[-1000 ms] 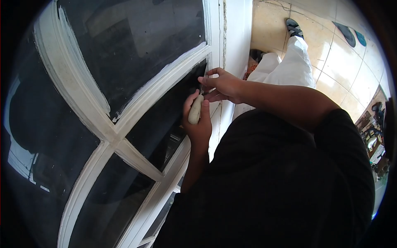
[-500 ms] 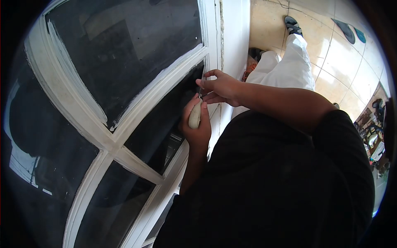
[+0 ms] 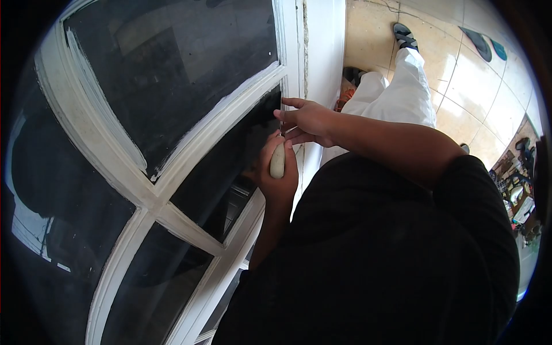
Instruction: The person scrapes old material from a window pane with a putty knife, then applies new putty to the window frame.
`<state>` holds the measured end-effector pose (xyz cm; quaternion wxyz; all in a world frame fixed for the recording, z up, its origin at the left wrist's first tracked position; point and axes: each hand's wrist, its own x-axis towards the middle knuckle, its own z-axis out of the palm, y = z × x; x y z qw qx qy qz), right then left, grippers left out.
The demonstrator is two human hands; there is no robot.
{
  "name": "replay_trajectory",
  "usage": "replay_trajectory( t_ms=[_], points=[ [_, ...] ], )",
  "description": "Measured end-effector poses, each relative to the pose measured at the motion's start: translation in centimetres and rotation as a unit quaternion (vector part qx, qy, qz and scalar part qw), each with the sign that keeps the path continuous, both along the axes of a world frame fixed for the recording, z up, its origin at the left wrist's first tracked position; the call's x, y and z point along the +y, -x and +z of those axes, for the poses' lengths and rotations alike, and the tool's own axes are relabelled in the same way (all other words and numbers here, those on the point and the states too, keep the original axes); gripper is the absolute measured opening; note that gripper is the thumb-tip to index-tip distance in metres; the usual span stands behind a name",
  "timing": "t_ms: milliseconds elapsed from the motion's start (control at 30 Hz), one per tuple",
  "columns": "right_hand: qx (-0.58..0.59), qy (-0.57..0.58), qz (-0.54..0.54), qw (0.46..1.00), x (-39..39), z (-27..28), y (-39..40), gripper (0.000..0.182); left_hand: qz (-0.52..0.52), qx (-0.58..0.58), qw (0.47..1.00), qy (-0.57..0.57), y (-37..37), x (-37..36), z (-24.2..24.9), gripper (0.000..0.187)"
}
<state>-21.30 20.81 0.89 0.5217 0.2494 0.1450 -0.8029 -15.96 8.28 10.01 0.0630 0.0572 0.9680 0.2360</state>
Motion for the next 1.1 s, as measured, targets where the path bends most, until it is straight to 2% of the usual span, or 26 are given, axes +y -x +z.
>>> replay_trajectory(
  t_ms=[333,467,533,767,933,1100],
  points=[
    [0.011,-0.004,0.028,1.000,0.2,-0.6,0.2,0.071,-0.042,-0.001,0.999,0.028,0.1,1.4,0.2,0.021],
    [0.006,-0.015,0.040,0.999,0.4,-0.5,0.5,0.067,-0.018,0.003,1.000,0.019,-0.1,1.4,0.3,0.020],
    [0.013,-0.009,0.050,0.999,0.6,-0.5,0.4,0.067,-0.049,0.002,0.999,0.024,0.0,1.7,0.0,0.019],
    [0.018,-0.003,0.055,0.998,0.4,-2.0,0.5,0.066,-0.047,-0.016,0.998,0.024,0.0,1.9,-0.1,0.018],
    [0.034,0.008,0.062,0.997,1.1,-1.6,0.0,0.065,-0.099,-0.009,0.993,0.069,-0.6,1.4,0.0,0.025],
    [0.021,-0.001,0.057,0.998,1.1,-1.2,-0.2,0.064,-0.103,-0.019,0.991,0.079,-1.0,1.2,0.1,0.027]
  ],
)
